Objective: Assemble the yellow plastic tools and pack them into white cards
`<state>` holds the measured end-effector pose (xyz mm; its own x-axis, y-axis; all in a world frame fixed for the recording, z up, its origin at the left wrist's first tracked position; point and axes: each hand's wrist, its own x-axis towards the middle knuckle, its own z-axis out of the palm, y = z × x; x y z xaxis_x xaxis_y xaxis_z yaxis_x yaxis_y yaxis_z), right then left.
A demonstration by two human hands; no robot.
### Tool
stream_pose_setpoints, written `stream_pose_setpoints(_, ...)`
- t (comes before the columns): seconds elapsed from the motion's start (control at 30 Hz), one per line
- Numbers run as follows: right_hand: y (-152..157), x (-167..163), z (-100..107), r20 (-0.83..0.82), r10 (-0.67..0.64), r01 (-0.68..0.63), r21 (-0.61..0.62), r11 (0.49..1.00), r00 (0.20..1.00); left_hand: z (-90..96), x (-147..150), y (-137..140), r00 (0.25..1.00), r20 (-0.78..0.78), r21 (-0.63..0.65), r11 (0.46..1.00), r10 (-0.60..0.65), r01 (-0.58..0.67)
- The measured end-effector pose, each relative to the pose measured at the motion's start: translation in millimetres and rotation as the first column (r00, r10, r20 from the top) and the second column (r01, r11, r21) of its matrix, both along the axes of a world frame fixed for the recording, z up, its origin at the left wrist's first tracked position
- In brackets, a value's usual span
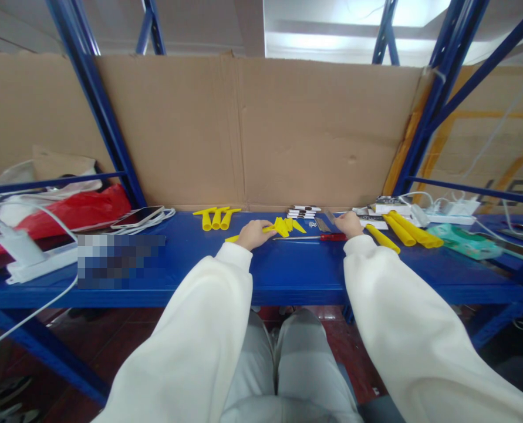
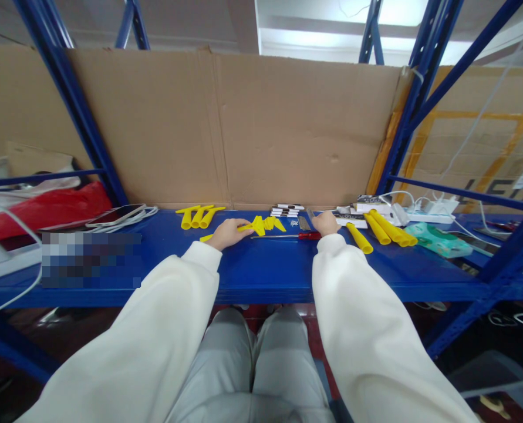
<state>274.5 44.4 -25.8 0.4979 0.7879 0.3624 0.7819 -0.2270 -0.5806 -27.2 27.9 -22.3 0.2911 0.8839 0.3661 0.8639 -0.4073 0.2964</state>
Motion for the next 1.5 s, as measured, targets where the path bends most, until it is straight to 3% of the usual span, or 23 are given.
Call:
stream_pose_setpoints(0.1,-6.8,-11.6,9.0,-0.072,-0.012,0.011,-0.014,1.000,0.997,-1.6,-0.2,2.0,1.000,0.023,0.011,1.000,-0.015,0.014)
stream_pose_setpoints(0.2,-9.9,-25.4,13.6,-0.062,0.164,-0.154,0.141,0.978,0.984,-3.1,-0.2,4.0,0.999,0.046,0.024,0.999,-0.023,0.022)
stream_pose_setpoints(0.33,-8.0,-50.9,12.1,-0.086,0.501,-0.467,0.257,0.846,0.861,-4.1,-0.1,5.9,0.998,0.060,0.028,1.000,-0.015,0.013)
stream_pose_setpoints(0.5,-2.1,-82.7,7.4,-0.118,0.652,-0.623,0.213,0.753,0.749,-3.6,-0.3,6.7,0.999,0.052,0.030,1.000,0.004,-0.006)
stream_pose_setpoints(0.63,-4.8,-97.0,8.5,-0.185,0.650,-0.626,0.176,0.759,0.737,-2.5,-0.2,5.7,0.999,0.036,0.040,0.999,0.016,-0.018)
stream_pose_setpoints(0.83,-22.3,-101.7,14.5,-0.223,0.610,-0.621,0.026,0.783,0.760,-1.1,0.2,4.4,0.999,0.043,0.028,0.999,0.024,-0.025)
stream_pose_setpoints(1.07,-28.3,-98.8,10.9,-0.429,0.634,-0.681,0.058,0.730,0.644,-3.2,0.5,5.8,0.996,0.082,0.043,0.999,-0.022,0.019)
stream_pose_setpoints(1.5,-31.0,-101.0,8.1,-0.525,0.653,-0.736,0.072,0.673,0.546,-3.8,1.7,5.1,0.987,0.122,0.066,0.994,-0.100,0.093)
